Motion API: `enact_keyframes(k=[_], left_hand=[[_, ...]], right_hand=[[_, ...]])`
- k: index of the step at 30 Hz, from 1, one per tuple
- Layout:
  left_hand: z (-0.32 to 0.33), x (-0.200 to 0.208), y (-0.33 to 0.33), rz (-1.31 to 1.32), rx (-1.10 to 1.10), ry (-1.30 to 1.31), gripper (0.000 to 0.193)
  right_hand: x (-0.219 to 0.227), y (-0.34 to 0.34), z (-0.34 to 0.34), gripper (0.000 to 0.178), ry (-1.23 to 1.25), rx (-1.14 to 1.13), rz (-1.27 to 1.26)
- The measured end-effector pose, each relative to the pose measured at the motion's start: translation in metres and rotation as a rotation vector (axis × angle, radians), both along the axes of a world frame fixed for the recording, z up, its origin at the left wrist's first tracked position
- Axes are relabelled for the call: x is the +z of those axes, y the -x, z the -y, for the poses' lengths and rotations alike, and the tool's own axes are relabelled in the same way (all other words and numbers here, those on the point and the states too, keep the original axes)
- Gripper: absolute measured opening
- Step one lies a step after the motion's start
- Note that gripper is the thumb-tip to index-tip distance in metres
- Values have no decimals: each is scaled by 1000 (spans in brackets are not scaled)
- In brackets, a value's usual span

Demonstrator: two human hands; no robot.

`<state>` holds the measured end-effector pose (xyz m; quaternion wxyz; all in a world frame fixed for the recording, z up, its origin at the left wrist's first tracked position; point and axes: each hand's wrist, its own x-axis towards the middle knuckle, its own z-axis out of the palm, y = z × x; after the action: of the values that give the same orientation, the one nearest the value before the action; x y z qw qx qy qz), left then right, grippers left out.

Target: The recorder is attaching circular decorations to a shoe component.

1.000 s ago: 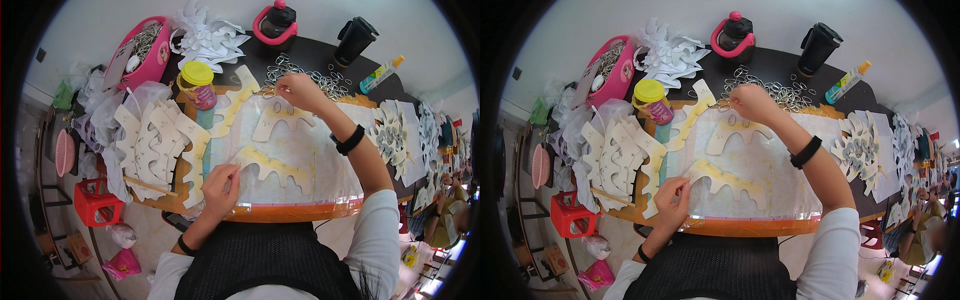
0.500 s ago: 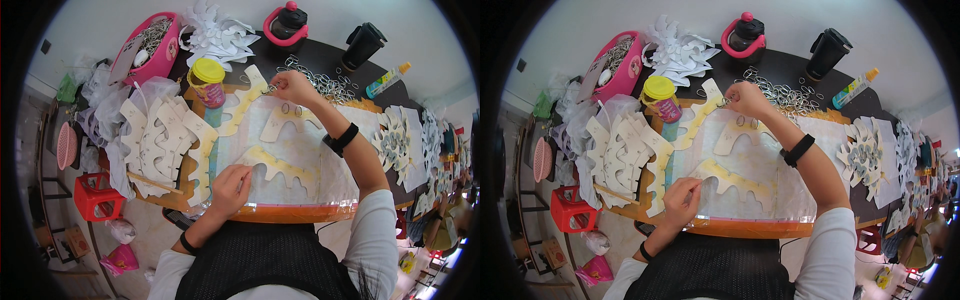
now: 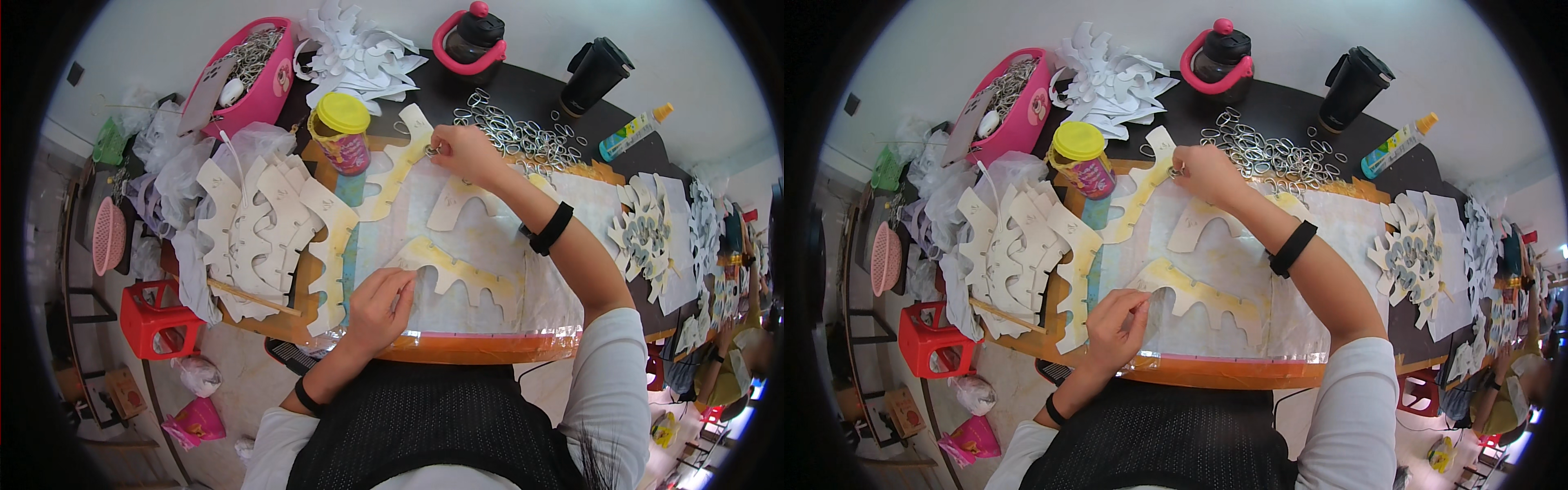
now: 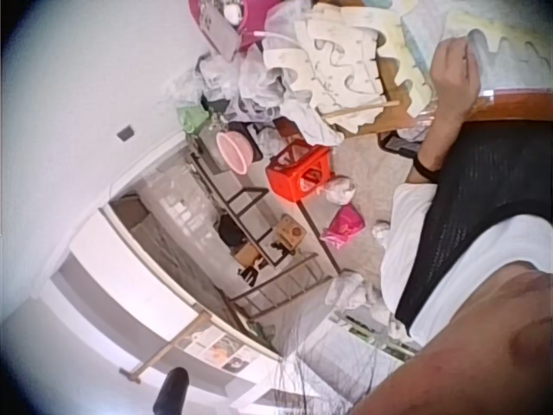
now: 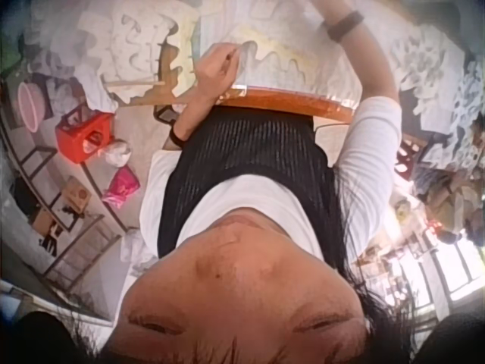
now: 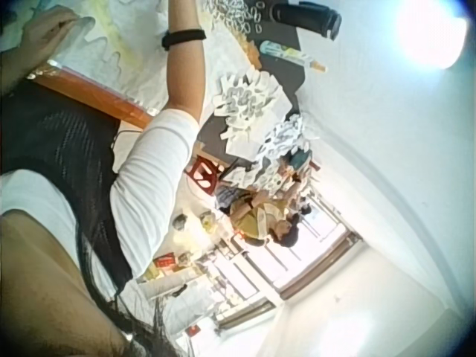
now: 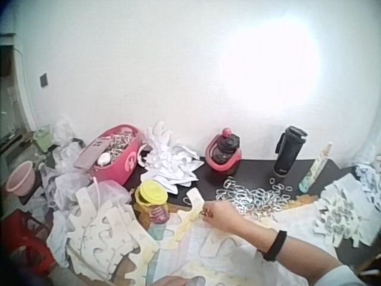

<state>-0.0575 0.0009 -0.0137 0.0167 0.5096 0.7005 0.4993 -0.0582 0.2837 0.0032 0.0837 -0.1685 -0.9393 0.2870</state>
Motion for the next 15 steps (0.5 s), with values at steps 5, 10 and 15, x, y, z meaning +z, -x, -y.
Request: enact_keyframes(k=[5,10,15], left_hand=[[-1,0,0,-2,-9,1,13],[0,-1,0,-1,-8,-1,13],[-1,-1,-1,-2,-14,9,13]], right_hand=[[-13,0,-4,12,-12,75,-59],[5,-5,-15,15,83,113,-12],[6,-6,-40,14,-19,-81,-93]])
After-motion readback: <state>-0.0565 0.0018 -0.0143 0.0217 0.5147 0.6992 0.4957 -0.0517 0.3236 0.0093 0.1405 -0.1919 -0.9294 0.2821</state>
